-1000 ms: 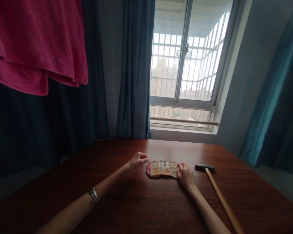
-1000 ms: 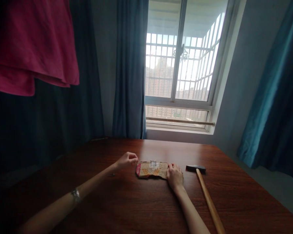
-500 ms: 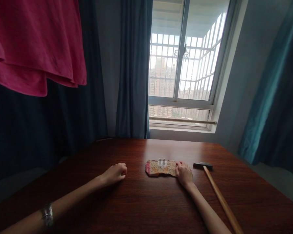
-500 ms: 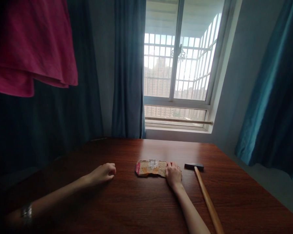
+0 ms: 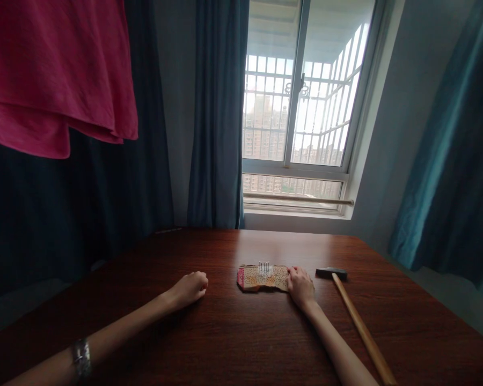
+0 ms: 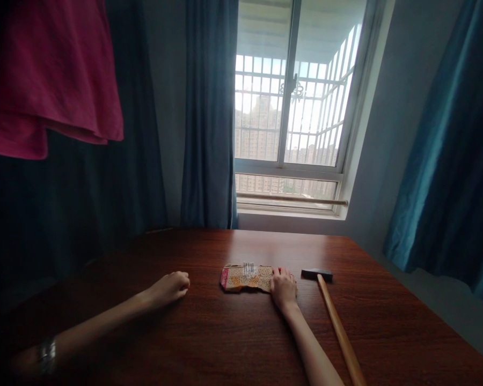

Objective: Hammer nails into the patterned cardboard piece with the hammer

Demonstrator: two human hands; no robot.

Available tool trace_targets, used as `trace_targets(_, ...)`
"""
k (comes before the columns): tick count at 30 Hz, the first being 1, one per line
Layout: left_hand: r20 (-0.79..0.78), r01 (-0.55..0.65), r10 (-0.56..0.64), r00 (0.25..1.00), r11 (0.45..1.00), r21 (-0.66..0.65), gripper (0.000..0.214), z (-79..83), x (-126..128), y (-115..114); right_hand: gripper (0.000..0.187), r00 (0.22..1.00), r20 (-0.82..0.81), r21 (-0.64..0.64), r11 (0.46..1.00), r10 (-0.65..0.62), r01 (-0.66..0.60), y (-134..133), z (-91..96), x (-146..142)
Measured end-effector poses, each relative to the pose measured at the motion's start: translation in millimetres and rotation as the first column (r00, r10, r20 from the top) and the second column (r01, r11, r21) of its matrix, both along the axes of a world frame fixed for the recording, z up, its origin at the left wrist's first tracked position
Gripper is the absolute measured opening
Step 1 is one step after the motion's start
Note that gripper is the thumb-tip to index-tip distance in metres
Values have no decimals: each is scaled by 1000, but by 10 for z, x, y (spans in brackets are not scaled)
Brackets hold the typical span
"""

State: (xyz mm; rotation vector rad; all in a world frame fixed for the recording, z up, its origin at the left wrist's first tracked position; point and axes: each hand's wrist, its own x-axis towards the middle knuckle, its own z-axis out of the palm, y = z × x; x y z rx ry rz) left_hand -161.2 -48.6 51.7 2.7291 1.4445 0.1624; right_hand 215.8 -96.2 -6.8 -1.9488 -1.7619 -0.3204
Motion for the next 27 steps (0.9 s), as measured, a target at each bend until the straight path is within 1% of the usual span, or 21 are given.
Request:
trace_targets(5, -55, 27, -25, 998, 999, 35, 18, -77, -10, 63, 27, 1000, 8, -4, 1000, -10, 10, -4, 9, -4)
trace_targets(10, -137, 101, -88, 987, 991, 92, 18, -81, 87, 67, 26, 1000, 3, 3, 1000, -2, 2, -15, 11, -15)
trace_targets(13, -182, 145, -120, 976, 981, 127, 17, -28, 227, 55, 26, 1000, -31, -3, 1000, 5, -5, -30, 36, -17)
trace_targets(15, -181, 187, -160, 970, 972, 143, 15, 38, 349, 38, 26, 997, -76, 8, 1000, 17, -17, -54, 82, -16)
trace_targets(17, -157, 245, -219, 963, 955, 168, 15, 111, 488, 5, 27, 988, -148, 78, 996, 52, -41, -88, 150, -34)
trace_targets(19, -119, 316, -297, 947, 925, 211, 18, 167, 636, -43, 27, 946, -282, 176, 978, 157, -110, -121, 226, -99)
trace_targets(20, -92, 353, -341, 936, 905, 238, 21, 181, 711, -73, 25, 883, -406, 206, 965, 237, -164, -133, 259, -154)
trace_targets(21, -60, 388, -386, 921, 885, 257, 24, 186, 784, -106, 23, 778, -545, 220, 949, 313, -228, -141, 286, -226)
trace_targets(22, -19, 414, -425, 905, 869, 270, 26, 183, 854, -140, 20, 630, -689, 217, 932, 358, -292, -144, 303, -310)
trace_targets(23, 26, 440, -462, 886, 858, 266, 28, 172, 920, -176, 18, 452, -819, 198, 914, 352, -354, -143, 312, -401)
trace_targets(24, 79, 464, -495, 865, 850, 249, 30, 156, 981, -211, 20, 353, -876, 177, 900, 328, -397, -140, 312, -494)
trace_targets(26, 198, 508, -541, 818, 839, 194, 30, 118, 1083, -277, 29, 231, -934, 139, 873, 272, -467, -132, 294, -658)
trace_targets(27, 255, 529, -554, 792, 832, 167, 30, 98, 1124, -304, 34, 196, -948, 126, 860, 252, -495, -130, 281, -721)
